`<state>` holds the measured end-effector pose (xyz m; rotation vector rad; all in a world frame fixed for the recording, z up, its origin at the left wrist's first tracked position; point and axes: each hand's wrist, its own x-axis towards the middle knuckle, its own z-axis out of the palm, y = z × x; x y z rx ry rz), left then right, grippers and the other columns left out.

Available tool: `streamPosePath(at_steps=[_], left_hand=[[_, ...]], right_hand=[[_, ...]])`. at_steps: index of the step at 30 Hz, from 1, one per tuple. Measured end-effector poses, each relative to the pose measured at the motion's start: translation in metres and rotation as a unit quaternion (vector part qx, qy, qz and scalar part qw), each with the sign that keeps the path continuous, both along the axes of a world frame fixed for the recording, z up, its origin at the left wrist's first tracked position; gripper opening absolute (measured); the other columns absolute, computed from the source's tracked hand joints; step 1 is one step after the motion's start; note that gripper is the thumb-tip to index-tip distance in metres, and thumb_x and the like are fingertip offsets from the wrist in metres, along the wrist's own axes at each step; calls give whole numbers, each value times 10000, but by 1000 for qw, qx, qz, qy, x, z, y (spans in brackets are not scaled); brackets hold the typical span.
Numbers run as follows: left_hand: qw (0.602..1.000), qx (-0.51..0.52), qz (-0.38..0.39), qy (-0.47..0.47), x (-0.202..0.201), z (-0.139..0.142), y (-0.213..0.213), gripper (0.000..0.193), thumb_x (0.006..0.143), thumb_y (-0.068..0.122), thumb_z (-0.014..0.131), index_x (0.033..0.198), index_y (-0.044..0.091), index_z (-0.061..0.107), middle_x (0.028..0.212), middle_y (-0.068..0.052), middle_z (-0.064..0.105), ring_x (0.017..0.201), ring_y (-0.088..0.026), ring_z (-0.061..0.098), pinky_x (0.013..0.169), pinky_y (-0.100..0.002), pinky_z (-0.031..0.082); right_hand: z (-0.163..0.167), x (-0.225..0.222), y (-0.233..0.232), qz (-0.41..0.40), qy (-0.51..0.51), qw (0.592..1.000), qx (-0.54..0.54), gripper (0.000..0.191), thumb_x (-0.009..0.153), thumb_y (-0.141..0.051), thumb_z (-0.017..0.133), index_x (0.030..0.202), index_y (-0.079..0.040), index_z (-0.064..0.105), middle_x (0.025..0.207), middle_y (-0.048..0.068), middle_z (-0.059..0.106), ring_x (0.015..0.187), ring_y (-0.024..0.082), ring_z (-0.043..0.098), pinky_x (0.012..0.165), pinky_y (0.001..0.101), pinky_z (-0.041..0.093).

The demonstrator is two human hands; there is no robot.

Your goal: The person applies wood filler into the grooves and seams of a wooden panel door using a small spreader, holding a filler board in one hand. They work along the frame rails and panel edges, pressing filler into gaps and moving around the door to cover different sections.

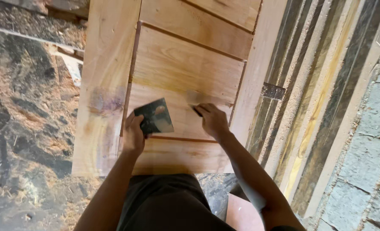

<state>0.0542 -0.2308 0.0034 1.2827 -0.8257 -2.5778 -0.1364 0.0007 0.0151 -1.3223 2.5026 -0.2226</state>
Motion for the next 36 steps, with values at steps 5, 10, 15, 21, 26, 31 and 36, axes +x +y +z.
streamPosePath(at_steps=[5,10,15,21,26,31,36], left_hand=[[999,-8,-15,-39,10,0,10,227,990,116,427,1046,19,624,689,-74,570,446,-141,453,394,-293,364],[999,11,34,-8,21,-6,-3,177,990,106,439,1032,19,588,667,-83,566,430,-156,460,389,-301,376],[998,27,53,9,41,-6,-11,252,986,108,422,1059,11,643,663,-69,566,433,-136,444,389,-287,357],[996,46,82,-1,52,-8,-18,192,999,112,450,1035,10,608,682,-57,566,452,-135,458,399,-289,366],[994,35,99,6,60,-6,-28,209,984,128,444,1002,26,625,644,-55,536,426,-137,436,381,-292,351],[989,49,137,3,78,-9,-41,174,987,124,447,1016,40,597,669,-57,547,460,-134,452,409,-291,369],[984,57,168,6,98,-16,-49,155,990,119,456,998,39,589,679,-58,545,469,-135,450,414,-291,371]], right_hand=[[-24,-8,-36,-72,55,995,-41,465,825,44,680,1234,-171,727,1221,25,714,1116,244,675,918,392,602],[-24,22,-37,-10,70,996,-56,570,691,18,652,1235,-134,726,1219,81,711,1101,339,658,843,425,582],[-15,-7,-35,-240,39,970,-9,291,1022,-69,585,1267,-165,709,1278,48,711,1112,297,686,938,439,587],[-22,31,-87,-207,19,978,21,320,902,-84,607,1191,-142,733,1172,128,696,1011,362,666,800,493,541],[-1,28,-134,-123,-65,990,17,266,971,-94,609,1195,-165,735,1183,64,711,1082,298,668,896,438,566],[3,43,-193,15,-21,1000,-6,428,848,16,599,1226,-147,718,1236,37,691,1131,269,647,853,421,577],[9,74,-216,23,48,998,24,511,807,-4,658,1296,-146,701,1161,41,673,1096,283,630,791,421,571]])
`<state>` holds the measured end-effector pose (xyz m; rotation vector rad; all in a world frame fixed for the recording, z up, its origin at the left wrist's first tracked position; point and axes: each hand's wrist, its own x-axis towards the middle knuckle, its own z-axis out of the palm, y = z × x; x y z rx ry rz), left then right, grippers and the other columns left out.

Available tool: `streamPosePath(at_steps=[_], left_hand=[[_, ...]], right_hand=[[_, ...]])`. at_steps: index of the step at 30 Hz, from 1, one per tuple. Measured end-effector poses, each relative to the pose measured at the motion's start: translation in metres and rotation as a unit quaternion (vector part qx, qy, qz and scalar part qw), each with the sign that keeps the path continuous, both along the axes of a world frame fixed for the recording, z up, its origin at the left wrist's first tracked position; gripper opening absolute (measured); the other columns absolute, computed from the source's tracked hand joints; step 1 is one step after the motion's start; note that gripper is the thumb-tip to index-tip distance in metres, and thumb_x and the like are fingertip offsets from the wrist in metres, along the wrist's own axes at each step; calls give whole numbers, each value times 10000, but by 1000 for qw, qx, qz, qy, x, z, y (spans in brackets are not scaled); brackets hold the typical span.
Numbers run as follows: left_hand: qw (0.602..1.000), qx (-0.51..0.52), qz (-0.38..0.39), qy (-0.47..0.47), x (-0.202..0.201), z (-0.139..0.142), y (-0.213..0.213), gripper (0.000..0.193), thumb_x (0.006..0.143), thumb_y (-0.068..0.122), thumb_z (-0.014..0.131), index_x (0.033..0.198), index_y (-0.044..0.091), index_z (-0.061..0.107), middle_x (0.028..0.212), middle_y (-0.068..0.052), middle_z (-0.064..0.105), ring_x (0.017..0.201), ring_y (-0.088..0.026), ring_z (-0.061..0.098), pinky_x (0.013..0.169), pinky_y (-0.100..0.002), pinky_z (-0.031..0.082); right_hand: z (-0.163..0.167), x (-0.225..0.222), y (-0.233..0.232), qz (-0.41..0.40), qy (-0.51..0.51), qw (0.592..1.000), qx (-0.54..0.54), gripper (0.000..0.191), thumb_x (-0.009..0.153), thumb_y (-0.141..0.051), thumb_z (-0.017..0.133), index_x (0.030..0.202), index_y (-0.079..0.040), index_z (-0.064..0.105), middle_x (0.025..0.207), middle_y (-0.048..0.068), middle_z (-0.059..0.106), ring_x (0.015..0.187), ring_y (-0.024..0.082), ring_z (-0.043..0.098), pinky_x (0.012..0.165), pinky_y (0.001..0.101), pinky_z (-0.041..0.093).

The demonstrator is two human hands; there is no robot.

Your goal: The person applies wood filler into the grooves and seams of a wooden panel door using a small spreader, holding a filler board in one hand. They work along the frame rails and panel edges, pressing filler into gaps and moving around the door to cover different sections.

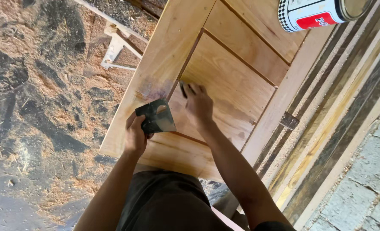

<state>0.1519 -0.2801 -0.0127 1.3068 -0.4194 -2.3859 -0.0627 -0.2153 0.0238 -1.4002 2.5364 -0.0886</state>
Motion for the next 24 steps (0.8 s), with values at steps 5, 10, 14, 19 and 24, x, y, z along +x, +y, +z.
streamPosePath(at_steps=[5,10,14,19,24], left_hand=[[1000,6,-3,-15,9,-5,-7,161,981,120,452,997,48,595,695,-50,555,484,-131,461,419,-287,377],[1000,1,-13,-4,10,-6,-11,159,984,116,454,993,36,592,687,-53,547,472,-139,451,420,-292,377],[1000,0,-20,17,6,-5,-15,154,988,112,451,1005,37,583,686,-58,544,477,-146,461,427,-297,387],[999,12,-43,-6,-1,-1,-11,201,983,112,441,1040,30,615,690,-60,553,485,-142,465,429,-291,382],[998,13,-56,-15,-9,1,-14,198,992,108,437,1047,28,609,682,-64,552,470,-144,454,415,-295,370]], right_hand=[[-3,5,5,23,-7,998,-61,560,758,42,669,1278,-165,697,1219,6,687,1089,263,643,840,402,585],[-8,-3,10,46,19,998,-45,555,677,16,705,1218,-105,693,1172,59,687,1071,319,631,807,429,573],[-10,-6,6,21,4,998,-58,503,742,32,687,1213,-141,703,1179,25,703,1086,299,650,821,416,580],[-15,-7,16,32,-2,998,-62,464,739,18,679,1185,-105,717,1180,59,696,1080,332,641,815,444,574],[-8,-39,58,-7,-32,998,-51,508,815,61,627,1238,-190,753,1189,29,710,1085,277,665,877,422,587]])
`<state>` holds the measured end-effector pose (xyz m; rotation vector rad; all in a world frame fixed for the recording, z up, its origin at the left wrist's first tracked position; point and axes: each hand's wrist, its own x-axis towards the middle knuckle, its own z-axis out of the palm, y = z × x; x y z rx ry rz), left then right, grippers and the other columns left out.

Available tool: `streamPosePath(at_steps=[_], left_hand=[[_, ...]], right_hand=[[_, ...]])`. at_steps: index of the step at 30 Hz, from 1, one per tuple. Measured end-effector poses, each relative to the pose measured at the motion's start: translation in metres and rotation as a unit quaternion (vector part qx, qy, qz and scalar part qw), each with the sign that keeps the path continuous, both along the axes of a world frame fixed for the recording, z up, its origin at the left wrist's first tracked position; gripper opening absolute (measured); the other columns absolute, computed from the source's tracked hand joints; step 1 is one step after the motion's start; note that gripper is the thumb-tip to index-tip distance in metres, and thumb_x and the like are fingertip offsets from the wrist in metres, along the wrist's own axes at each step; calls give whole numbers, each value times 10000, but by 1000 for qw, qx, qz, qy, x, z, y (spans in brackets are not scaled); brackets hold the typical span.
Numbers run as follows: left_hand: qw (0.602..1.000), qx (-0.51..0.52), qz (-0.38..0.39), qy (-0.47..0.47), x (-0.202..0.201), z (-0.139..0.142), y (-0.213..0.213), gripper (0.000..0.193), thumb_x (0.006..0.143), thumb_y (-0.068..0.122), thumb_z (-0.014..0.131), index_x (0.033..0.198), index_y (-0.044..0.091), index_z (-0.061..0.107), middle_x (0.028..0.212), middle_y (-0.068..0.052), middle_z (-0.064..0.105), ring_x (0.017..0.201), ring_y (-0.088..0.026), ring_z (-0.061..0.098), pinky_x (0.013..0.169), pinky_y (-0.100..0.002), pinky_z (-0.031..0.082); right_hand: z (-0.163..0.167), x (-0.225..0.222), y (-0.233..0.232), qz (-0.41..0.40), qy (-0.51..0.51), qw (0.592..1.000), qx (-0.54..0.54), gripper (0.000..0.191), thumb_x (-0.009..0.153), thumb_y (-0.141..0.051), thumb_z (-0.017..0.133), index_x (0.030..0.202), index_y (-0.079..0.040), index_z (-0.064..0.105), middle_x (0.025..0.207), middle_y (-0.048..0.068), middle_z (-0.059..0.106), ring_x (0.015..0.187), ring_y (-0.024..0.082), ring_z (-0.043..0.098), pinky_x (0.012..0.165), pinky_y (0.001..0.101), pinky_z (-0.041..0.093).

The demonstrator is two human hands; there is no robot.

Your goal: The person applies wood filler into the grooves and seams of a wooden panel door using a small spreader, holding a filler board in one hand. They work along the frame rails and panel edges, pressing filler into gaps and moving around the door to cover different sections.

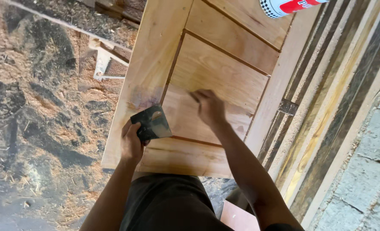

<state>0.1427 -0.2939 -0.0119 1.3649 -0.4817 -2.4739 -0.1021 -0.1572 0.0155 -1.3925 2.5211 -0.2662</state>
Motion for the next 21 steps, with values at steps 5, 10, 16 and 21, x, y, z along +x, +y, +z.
streamPosePath(at_steps=[5,10,16,21], left_hand=[[999,-33,-37,6,-11,2,4,250,1004,93,428,1093,-19,634,688,-69,565,471,-128,463,412,-282,372],[996,-62,-67,1,-35,8,18,269,943,13,472,1165,4,624,741,-66,618,470,-114,471,410,-266,366],[998,-14,-40,54,-85,30,57,214,946,11,469,1134,-10,570,751,-97,619,467,-146,505,413,-286,414],[996,44,-16,81,-112,44,74,179,952,24,483,1113,16,560,743,-85,594,464,-143,489,412,-283,402]], right_hand=[[5,-1,27,-27,1,999,27,493,794,55,613,1235,-133,728,1219,81,708,1098,304,649,884,440,575],[34,15,34,-95,-185,977,44,374,886,32,591,1212,-103,715,1192,67,731,1078,253,677,865,397,559],[85,43,46,-275,-332,858,-279,324,1007,11,566,1321,34,645,1194,190,703,1135,227,648,1003,300,521],[86,70,79,-183,-167,938,-243,354,1007,34,522,1351,44,606,1327,202,618,1240,295,625,1043,350,500]])
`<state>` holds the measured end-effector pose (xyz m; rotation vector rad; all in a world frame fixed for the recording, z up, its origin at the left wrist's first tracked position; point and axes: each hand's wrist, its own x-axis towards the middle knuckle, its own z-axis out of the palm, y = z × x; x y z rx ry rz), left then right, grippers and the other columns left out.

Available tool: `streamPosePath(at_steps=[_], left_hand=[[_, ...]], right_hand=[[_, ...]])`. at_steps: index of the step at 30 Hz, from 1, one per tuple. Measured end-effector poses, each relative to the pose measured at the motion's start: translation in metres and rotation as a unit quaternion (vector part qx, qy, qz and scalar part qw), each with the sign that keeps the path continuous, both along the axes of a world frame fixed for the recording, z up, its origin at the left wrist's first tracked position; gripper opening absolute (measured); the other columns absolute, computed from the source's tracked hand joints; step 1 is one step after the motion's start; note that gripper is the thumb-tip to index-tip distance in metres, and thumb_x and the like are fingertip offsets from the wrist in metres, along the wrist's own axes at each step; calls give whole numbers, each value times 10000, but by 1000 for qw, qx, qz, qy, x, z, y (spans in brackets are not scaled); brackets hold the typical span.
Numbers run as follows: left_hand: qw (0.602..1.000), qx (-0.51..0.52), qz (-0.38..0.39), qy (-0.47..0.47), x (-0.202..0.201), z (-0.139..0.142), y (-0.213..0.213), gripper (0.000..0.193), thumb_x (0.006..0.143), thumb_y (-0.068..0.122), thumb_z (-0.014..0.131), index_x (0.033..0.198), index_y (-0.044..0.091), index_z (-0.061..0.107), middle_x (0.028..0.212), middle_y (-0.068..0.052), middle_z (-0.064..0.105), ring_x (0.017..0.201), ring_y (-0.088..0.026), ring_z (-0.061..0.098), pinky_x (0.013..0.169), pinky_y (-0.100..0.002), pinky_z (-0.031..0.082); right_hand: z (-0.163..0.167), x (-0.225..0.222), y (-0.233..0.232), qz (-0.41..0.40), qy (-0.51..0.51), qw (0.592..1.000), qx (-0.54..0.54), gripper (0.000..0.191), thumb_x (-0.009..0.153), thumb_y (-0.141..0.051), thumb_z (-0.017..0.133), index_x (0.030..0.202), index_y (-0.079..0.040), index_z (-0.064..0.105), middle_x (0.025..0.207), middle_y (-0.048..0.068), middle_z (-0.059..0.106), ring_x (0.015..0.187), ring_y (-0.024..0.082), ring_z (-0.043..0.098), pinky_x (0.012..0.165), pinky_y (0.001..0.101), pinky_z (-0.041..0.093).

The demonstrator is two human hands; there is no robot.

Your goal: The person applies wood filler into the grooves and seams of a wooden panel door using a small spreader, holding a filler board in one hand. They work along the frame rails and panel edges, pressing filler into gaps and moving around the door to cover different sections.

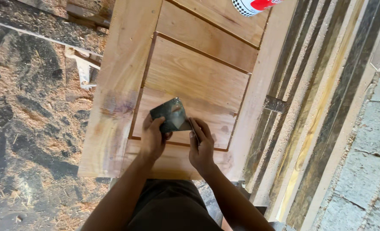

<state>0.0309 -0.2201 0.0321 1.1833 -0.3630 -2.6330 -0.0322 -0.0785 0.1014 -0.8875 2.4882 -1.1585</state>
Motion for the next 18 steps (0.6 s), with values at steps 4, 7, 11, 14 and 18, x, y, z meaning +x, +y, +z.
streamPosePath(at_steps=[4,7,11,14,18], left_hand=[[1000,-12,2,26,-2,0,-12,169,964,23,492,1118,7,558,777,-82,605,493,-139,491,434,-280,409],[998,-62,3,8,9,0,-20,227,935,20,489,1144,15,577,770,-85,609,485,-150,486,413,-286,393],[995,-63,71,-11,47,-12,-38,308,913,30,464,1185,18,608,842,-65,632,610,-138,551,500,-281,444],[986,-85,142,-36,74,-38,-49,259,948,62,475,1171,40,605,844,-72,619,612,-141,531,495,-278,427],[966,-77,221,-105,104,-71,-50,255,956,60,482,1184,50,598,917,-61,614,707,-146,571,564,-275,470]], right_hand=[[-10,-12,40,115,-19,984,135,372,941,30,559,1293,-8,670,1288,187,639,1166,330,630,958,369,522],[-27,-30,56,86,-9,989,120,326,947,23,584,1253,-19,684,1234,159,679,1099,304,662,932,383,540],[-61,-48,63,-50,-229,971,54,338,910,38,609,1240,3,672,1056,130,711,944,231,677,831,365,563],[-94,-59,60,-141,-443,879,-106,375,839,82,630,1209,24,657,1029,112,720,944,231,698,848,369,575],[-134,-75,48,-166,-611,748,-200,392,794,95,617,1183,55,649,1030,159,738,941,285,726,865,434,592]])
